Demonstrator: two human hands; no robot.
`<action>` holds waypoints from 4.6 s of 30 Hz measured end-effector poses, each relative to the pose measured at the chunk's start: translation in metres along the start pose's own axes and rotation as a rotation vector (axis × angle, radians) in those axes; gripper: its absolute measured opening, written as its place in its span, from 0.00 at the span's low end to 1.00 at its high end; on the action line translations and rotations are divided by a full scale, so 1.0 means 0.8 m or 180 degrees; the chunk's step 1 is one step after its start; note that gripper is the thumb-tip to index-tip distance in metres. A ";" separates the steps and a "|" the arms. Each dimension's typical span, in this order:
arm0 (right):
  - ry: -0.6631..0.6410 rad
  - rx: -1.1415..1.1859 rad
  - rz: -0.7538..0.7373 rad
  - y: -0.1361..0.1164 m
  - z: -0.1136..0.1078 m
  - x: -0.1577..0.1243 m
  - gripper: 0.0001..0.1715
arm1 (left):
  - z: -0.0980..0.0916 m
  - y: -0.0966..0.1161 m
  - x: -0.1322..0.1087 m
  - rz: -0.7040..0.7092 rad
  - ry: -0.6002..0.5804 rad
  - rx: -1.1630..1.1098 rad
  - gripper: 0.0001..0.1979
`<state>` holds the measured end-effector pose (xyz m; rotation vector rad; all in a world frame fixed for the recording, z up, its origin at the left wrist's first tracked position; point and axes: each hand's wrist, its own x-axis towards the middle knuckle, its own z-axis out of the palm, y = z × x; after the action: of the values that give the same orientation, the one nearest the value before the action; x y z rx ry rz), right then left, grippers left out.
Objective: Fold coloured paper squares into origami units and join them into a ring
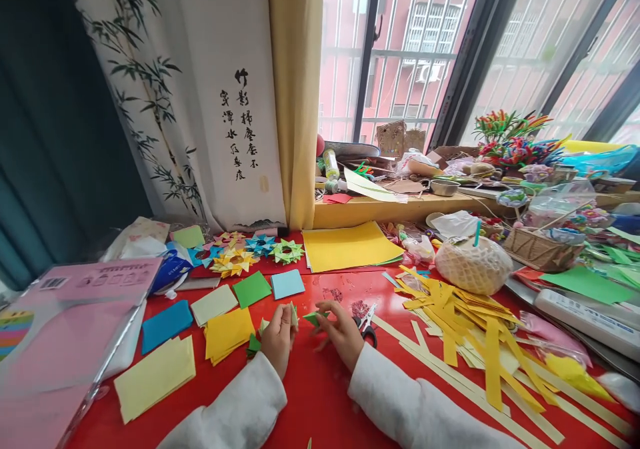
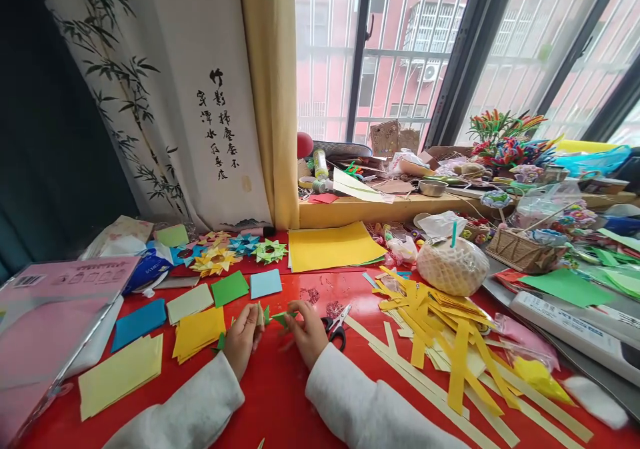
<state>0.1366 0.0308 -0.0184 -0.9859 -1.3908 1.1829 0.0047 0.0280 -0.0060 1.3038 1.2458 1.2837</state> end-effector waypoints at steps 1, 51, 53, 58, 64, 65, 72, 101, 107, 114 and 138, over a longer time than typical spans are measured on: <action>-0.0032 0.0373 0.0140 0.000 -0.002 0.000 0.14 | 0.002 0.000 0.000 0.0001 -0.0140 0.0078 0.19; 0.0021 0.1364 0.0423 -0.004 -0.020 -0.014 0.11 | -0.014 -0.008 -0.007 0.0242 -0.1070 0.0301 0.08; -0.0017 0.1383 0.0319 -0.009 -0.021 -0.015 0.15 | -0.014 -0.010 -0.006 0.0294 -0.0944 0.0400 0.08; -0.0189 0.1564 0.0357 -0.020 -0.021 -0.020 0.17 | -0.013 -0.006 -0.009 0.0267 -0.0903 0.0469 0.07; -0.0445 0.1532 0.0275 -0.019 -0.023 -0.024 0.11 | -0.012 0.000 -0.011 0.0142 -0.0938 0.0328 0.06; -0.0456 0.1518 0.0232 -0.018 -0.023 -0.024 0.11 | -0.012 0.000 -0.012 0.0138 -0.0924 0.0316 0.06; -0.0403 0.1086 0.0228 -0.018 -0.023 -0.025 0.13 | -0.012 -0.003 -0.013 0.0143 -0.0986 0.0309 0.05; -0.0278 -0.2050 -0.1557 -0.010 -0.032 -0.044 0.12 | -0.013 0.000 -0.023 0.0731 -0.1066 0.0785 0.05; -0.0376 -0.2382 -0.1761 -0.016 -0.034 -0.042 0.11 | -0.012 0.001 -0.023 0.0769 -0.1055 0.0856 0.05; -0.0462 -0.2567 -0.1914 -0.011 -0.037 -0.042 0.12 | -0.012 0.001 -0.024 0.0767 -0.1043 0.0844 0.05; -0.0430 -0.2770 -0.1890 -0.007 -0.038 -0.037 0.13 | -0.011 0.005 -0.023 0.0821 -0.0939 0.1044 0.06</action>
<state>0.1715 0.0052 -0.0183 -0.9457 -2.1804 0.1700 -0.0033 0.0088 -0.0029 1.8663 1.1334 1.0346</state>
